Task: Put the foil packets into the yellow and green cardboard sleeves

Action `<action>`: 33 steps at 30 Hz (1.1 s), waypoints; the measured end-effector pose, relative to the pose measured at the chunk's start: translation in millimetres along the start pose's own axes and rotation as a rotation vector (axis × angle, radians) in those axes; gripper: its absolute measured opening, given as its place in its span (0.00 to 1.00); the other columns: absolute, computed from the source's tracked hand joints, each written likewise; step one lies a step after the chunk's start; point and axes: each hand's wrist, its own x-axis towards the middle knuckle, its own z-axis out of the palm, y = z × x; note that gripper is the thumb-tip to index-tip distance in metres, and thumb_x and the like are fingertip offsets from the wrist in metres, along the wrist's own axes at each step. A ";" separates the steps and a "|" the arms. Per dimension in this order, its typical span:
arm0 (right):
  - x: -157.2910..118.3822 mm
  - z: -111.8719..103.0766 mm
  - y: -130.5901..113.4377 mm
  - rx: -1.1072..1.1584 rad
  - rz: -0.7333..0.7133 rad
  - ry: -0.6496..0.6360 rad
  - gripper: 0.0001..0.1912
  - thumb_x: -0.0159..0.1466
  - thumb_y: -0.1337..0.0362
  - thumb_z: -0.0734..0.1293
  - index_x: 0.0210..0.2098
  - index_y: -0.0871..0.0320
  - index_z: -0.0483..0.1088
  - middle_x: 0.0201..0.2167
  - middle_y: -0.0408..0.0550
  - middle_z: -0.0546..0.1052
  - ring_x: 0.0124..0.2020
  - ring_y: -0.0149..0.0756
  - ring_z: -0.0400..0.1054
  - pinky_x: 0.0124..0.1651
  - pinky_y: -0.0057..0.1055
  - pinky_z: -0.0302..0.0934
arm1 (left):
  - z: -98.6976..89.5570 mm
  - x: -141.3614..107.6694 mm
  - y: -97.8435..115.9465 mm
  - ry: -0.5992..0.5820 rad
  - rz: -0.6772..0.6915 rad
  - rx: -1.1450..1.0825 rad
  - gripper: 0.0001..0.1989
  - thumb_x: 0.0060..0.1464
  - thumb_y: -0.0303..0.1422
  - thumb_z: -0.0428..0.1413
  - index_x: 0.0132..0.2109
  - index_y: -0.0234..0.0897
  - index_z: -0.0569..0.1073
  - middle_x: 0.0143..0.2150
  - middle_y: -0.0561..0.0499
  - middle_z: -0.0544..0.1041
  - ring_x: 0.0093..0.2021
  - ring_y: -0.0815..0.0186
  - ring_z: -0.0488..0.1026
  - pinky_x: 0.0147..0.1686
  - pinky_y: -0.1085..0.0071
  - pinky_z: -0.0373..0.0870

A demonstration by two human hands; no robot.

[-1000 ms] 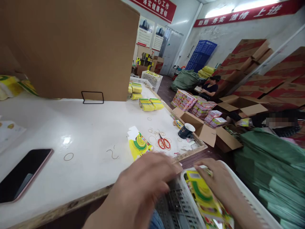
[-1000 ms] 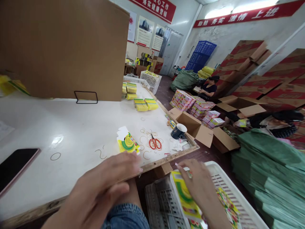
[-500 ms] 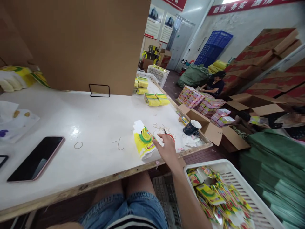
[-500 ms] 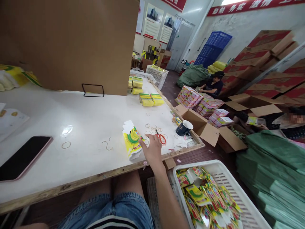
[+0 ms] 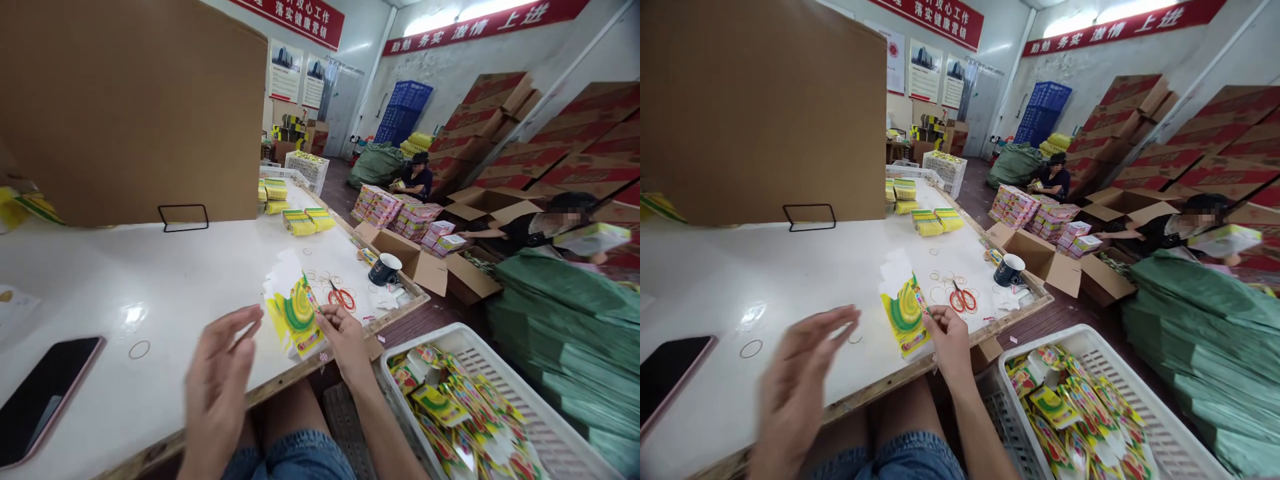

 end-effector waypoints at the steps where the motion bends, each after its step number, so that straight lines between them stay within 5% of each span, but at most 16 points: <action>1: -7.4 -0.7 -2.7 0.106 0.035 -0.014 0.16 0.60 0.52 0.65 0.38 0.58 0.67 0.27 0.45 0.77 0.28 0.36 0.71 0.33 0.33 0.66 | 4.6 3.4 -6.5 -0.030 -0.022 -0.021 0.21 0.52 0.40 0.59 0.53 0.42 0.70 0.57 0.47 0.72 0.59 0.54 0.66 0.58 0.61 0.63; 5: -32.5 -1.6 -11.3 0.545 0.221 -0.071 0.19 0.50 0.54 0.74 0.35 0.57 0.69 0.27 0.45 0.78 0.28 0.36 0.72 0.37 0.35 0.66 | 19.9 12.8 -41.0 -0.308 -0.264 -0.249 0.26 0.52 0.46 0.58 0.55 0.39 0.70 0.56 0.43 0.74 0.57 0.52 0.68 0.54 0.60 0.68; 10: -43.1 -4.8 -14.3 0.541 0.230 -0.150 0.16 0.51 0.54 0.74 0.33 0.58 0.72 0.31 0.47 0.79 0.34 0.39 0.73 0.42 0.37 0.66 | 22.8 10.1 -52.9 -0.468 -0.363 -0.427 0.24 0.50 0.47 0.59 0.50 0.38 0.76 0.50 0.42 0.78 0.54 0.51 0.71 0.51 0.60 0.70; 14: -43.5 -10.7 -14.3 0.414 0.174 -0.162 0.15 0.53 0.55 0.73 0.35 0.58 0.74 0.33 0.47 0.79 0.37 0.39 0.72 0.43 0.36 0.65 | 25.5 8.8 -52.9 -0.444 -0.335 -0.398 0.21 0.51 0.43 0.60 0.49 0.37 0.76 0.47 0.43 0.80 0.51 0.53 0.74 0.48 0.63 0.71; 20: -44.6 -10.8 -12.0 0.320 0.165 -0.147 0.14 0.56 0.54 0.71 0.28 0.60 0.71 0.25 0.46 0.76 0.27 0.36 0.69 0.34 0.33 0.64 | 34.5 11.1 -63.7 -0.284 -0.355 -0.260 0.18 0.54 0.44 0.57 0.44 0.34 0.73 0.37 0.46 0.81 0.40 0.59 0.78 0.38 0.67 0.74; 25: -46.0 -11.3 -5.7 0.135 0.069 -0.022 0.13 0.60 0.55 0.68 0.27 0.58 0.67 0.23 0.42 0.71 0.26 0.33 0.64 0.30 0.28 0.59 | 35.3 8.1 -54.2 -0.186 -0.238 -0.118 0.25 0.52 0.35 0.61 0.53 0.41 0.58 0.36 0.52 0.79 0.36 0.65 0.77 0.37 0.71 0.72; 28: -44.2 -17.9 -8.8 0.094 0.013 -0.090 0.10 0.60 0.58 0.68 0.37 0.58 0.69 0.29 0.43 0.73 0.27 0.32 0.63 0.32 0.28 0.60 | 33.9 2.2 -47.1 -0.256 -0.235 -0.104 0.32 0.53 0.33 0.59 0.58 0.46 0.49 0.42 0.50 0.78 0.40 0.62 0.78 0.38 0.69 0.73; 31: -38.2 -27.9 -17.3 0.155 -0.044 -0.191 0.24 0.62 0.60 0.67 0.56 0.53 0.60 0.40 0.46 0.73 0.29 0.31 0.64 0.34 0.28 0.61 | 33.2 -2.9 -44.3 -0.333 -0.236 -0.108 0.34 0.55 0.34 0.57 0.61 0.47 0.44 0.45 0.47 0.77 0.44 0.60 0.77 0.41 0.66 0.73; 33: -32.3 -34.7 -22.2 0.181 -0.070 -0.276 0.26 0.63 0.60 0.65 0.59 0.51 0.57 0.41 0.47 0.72 0.30 0.31 0.65 0.35 0.29 0.62 | 32.9 -4.6 -43.7 -0.365 -0.231 -0.117 0.34 0.56 0.34 0.56 0.62 0.48 0.44 0.48 0.46 0.76 0.47 0.59 0.76 0.42 0.66 0.73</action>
